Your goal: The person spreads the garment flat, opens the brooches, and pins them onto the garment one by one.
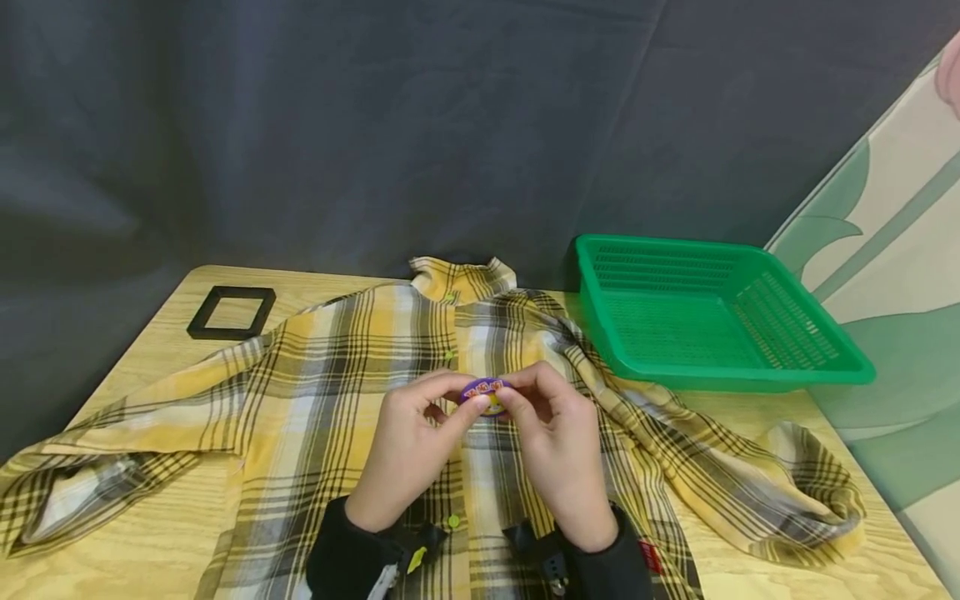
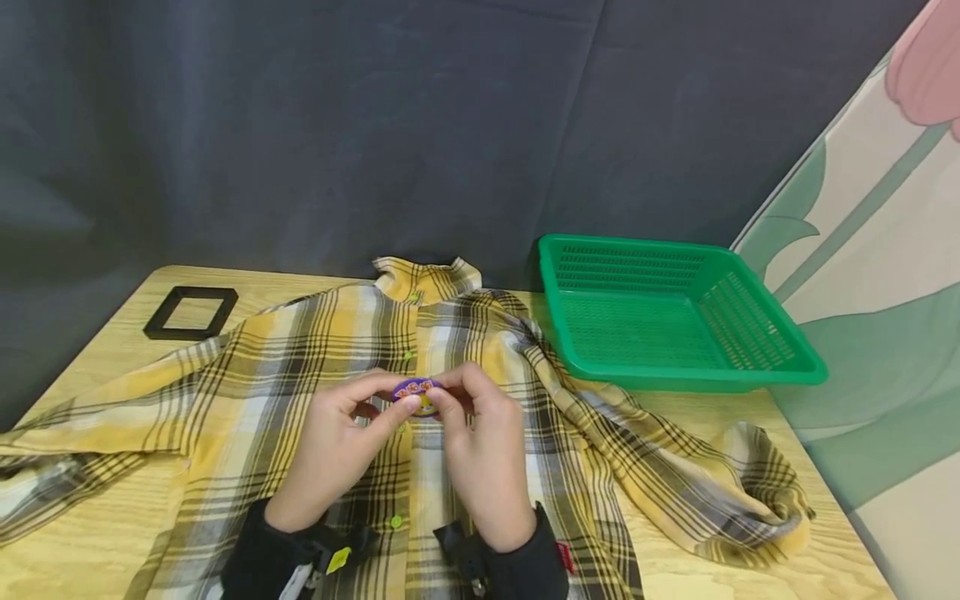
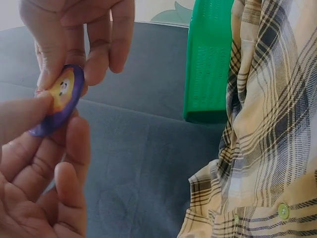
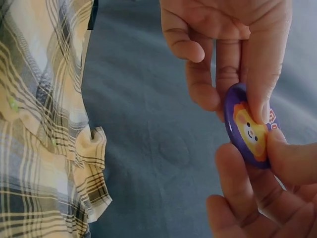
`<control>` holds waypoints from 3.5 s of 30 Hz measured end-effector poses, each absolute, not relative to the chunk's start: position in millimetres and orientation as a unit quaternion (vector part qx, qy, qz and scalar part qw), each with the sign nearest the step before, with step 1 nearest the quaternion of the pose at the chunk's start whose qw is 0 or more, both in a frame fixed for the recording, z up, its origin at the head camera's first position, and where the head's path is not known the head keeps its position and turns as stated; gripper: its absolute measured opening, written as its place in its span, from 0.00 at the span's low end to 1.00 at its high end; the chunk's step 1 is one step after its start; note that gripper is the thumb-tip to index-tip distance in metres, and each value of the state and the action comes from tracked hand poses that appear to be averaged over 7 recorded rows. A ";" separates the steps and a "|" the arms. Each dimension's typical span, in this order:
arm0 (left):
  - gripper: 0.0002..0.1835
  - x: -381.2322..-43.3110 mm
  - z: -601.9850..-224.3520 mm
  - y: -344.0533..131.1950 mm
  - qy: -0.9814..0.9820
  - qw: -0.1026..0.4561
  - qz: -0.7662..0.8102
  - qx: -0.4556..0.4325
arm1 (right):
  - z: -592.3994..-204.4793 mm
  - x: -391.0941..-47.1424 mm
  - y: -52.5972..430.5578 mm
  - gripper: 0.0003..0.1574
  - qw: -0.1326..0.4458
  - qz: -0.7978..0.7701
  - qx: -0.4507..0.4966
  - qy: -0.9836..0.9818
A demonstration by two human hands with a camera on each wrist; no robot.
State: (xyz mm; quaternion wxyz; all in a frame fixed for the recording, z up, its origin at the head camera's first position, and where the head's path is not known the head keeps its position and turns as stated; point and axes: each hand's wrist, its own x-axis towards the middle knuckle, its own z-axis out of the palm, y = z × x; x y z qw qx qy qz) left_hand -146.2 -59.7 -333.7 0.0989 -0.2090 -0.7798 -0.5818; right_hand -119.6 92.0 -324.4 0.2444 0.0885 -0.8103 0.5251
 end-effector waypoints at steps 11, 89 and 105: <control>0.07 -146.1 -331.6 -58.1 -0.781 0.060 -0.594 -0.182 | -326.4 -121.4 93.1 0.04 0.222 0.545 0.078 -0.805; 0.12 -257.5 -358.3 -136.7 -0.792 0.019 -0.607 -0.065 | -352.9 -218.3 93.2 0.11 0.040 0.480 0.109 -0.869; 0.12 -273.4 -371.7 -147.2 -0.811 0.028 -0.583 -0.031 | -373.4 -229.4 94.8 0.28 -0.085 0.387 0.167 -0.903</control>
